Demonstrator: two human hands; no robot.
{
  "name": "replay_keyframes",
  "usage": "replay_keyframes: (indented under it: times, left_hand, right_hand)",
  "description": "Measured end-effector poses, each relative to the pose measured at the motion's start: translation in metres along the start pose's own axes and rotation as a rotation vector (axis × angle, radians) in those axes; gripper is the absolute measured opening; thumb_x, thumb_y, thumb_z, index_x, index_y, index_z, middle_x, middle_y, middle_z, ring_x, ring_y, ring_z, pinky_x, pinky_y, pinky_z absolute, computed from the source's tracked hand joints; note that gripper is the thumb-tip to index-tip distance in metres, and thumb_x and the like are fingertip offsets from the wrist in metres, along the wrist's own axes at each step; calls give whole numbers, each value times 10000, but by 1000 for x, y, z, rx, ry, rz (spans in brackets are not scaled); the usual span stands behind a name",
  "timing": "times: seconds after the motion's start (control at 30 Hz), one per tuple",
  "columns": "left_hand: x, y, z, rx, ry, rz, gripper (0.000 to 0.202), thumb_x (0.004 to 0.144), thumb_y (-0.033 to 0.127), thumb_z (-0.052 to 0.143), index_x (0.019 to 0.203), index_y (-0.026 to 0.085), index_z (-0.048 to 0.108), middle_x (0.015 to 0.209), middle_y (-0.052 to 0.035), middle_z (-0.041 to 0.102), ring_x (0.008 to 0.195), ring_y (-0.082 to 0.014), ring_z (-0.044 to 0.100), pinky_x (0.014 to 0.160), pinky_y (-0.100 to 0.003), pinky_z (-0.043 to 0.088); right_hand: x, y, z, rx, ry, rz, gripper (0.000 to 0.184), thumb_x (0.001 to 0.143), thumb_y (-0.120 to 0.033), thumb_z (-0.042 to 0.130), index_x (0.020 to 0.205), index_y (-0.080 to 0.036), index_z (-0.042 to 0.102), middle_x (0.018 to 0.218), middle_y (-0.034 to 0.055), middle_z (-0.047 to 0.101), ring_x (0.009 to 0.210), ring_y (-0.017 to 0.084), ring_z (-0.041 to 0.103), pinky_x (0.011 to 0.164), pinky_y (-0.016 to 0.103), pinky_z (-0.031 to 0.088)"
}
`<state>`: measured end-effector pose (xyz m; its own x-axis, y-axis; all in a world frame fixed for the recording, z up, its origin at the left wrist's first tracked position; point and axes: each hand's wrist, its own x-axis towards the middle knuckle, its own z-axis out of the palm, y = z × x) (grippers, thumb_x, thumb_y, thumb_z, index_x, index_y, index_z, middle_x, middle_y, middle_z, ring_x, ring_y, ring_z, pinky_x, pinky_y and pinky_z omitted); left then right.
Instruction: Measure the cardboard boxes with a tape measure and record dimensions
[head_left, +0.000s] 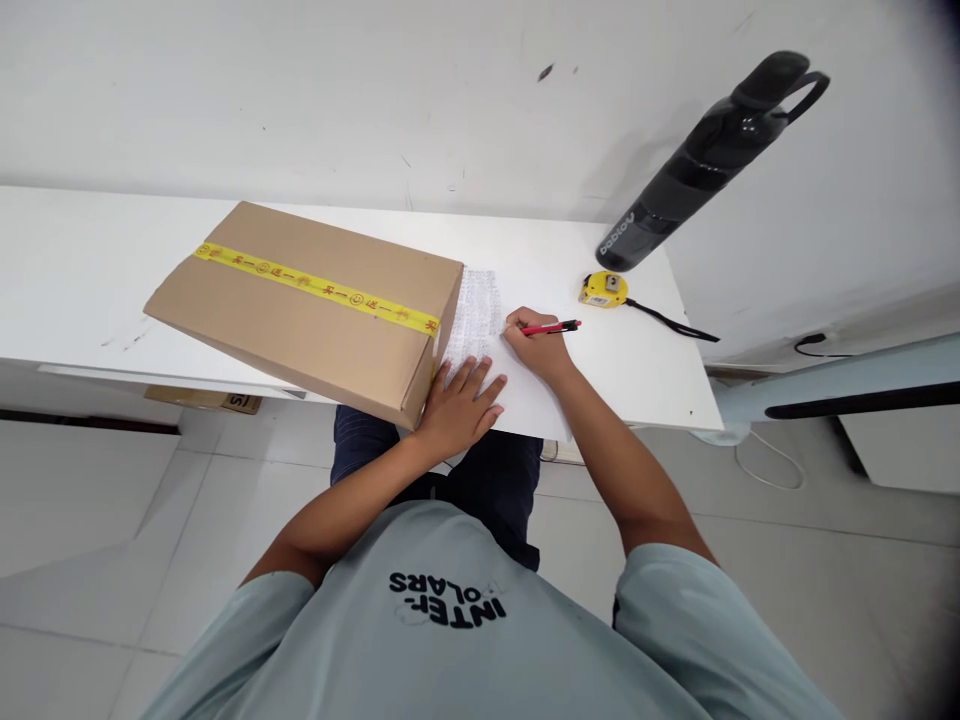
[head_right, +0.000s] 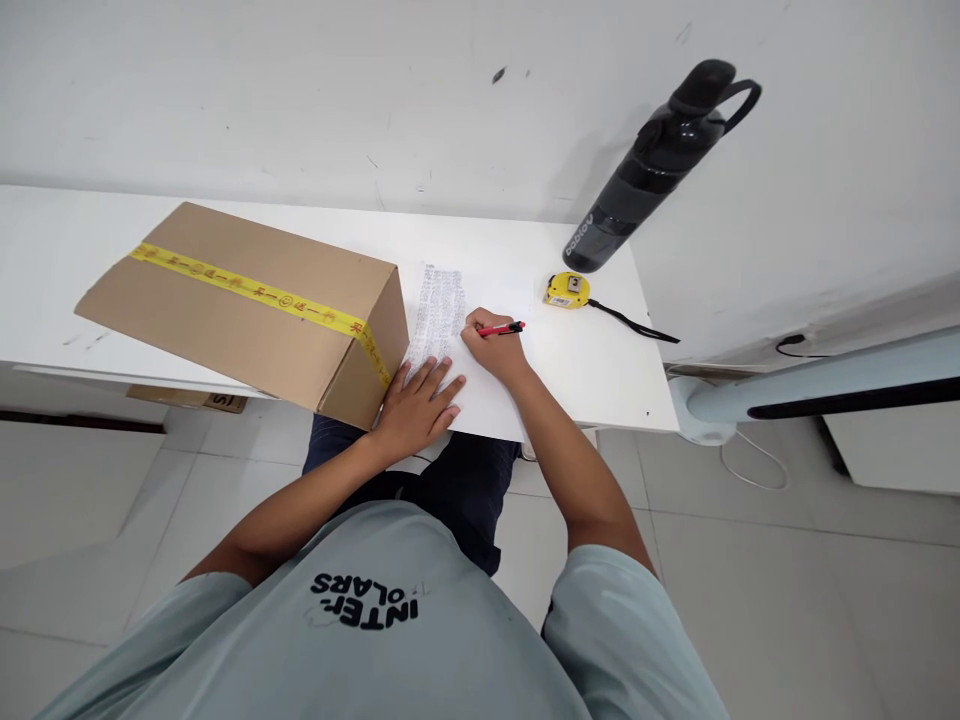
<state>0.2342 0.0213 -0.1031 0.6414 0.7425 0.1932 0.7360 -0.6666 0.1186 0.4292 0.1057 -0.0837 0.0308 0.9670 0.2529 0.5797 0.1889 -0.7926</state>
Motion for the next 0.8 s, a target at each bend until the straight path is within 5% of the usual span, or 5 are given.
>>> replay_keyframes:
  times: [0.33, 0.57, 0.67, 0.8]
  left_hand:
    - [-2, 0, 1, 19, 29, 8, 497, 1050, 420, 391, 1511, 261, 488, 1633, -97, 412, 1514, -310, 382, 1241, -570, 275]
    - [-1, -5, 5, -47, 97, 3, 485, 1045, 402, 414, 1490, 234, 508, 1601, -128, 454, 1489, -331, 421, 1225, -603, 301]
    - [-11, 0, -14, -159, 194, 136, 518, 1037, 382, 443, 1514, 181, 452, 1554, -152, 509, 1467, -281, 458, 1186, -490, 407]
    - [-44, 9, -63, -244, 536, 467, 480, 972, 297, 560, 1438, 206, 495, 1382, -95, 661, 1442, -213, 481, 1138, -385, 472]
  right_hand:
    - [0, 2, 3, -12, 83, 19, 85, 795, -233, 519, 713, -238, 535, 642, -23, 578, 640, 179, 536, 655, 320, 452]
    - [4, 11, 5, -270, 249, -5, 234, 926, -245, 488, 1104, -216, 638, 1099, 83, 634, 916, 212, 642, 846, 369, 542]
    - [6, 13, 11, -347, 230, 54, 329, 884, -144, 453, 1130, -208, 662, 1134, 110, 615, 910, 239, 655, 814, 392, 553]
    - [6, 8, 12, -436, 238, 101, 443, 920, -227, 455, 1335, -134, 579, 1195, 188, 614, 985, 319, 654, 875, 466, 539]
